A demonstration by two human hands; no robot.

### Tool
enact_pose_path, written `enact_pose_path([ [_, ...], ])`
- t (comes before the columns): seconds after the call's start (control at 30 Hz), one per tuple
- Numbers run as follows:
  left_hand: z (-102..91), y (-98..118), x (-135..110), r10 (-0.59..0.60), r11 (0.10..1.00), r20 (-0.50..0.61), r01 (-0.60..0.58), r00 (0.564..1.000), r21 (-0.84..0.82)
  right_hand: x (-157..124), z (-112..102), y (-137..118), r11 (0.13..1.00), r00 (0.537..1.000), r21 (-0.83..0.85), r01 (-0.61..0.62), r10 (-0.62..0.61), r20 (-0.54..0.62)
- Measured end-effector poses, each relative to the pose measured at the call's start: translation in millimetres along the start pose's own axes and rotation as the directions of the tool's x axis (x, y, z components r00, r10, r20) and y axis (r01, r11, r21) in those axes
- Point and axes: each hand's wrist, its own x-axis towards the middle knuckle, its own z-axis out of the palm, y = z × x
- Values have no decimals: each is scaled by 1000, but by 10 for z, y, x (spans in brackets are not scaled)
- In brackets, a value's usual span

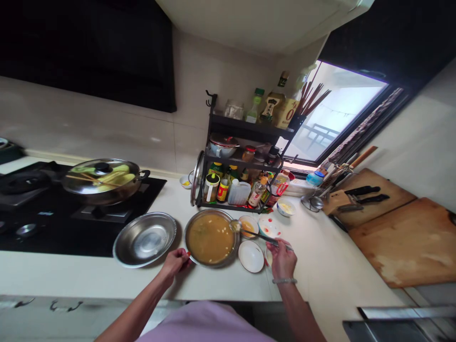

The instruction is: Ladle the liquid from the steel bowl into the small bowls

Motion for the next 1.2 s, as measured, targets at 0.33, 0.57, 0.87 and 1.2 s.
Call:
enact_pose_path([
  [0.33, -1, 26, -27, 6, 999, 28, -5, 1000, -33, 187, -164, -30, 945, 979, -256, 203, -198, 44],
  [0.57, 15, 67, -49, -18, 999, -8, 18, 1000, -31, -34, -245, -69, 746, 803, -360, 560, -382, 457],
  [0.87, 29, 149, -120, -15, 1000, 22, 15, 1000, 10, -371, -42, 65, 746, 716, -260, 613, -386, 581],
  [1.2, 23, 155, -126, -12, 1000, 31, 12, 999, 0, -444, 124, 349, 904, 895, -292, 312, -177, 409],
])
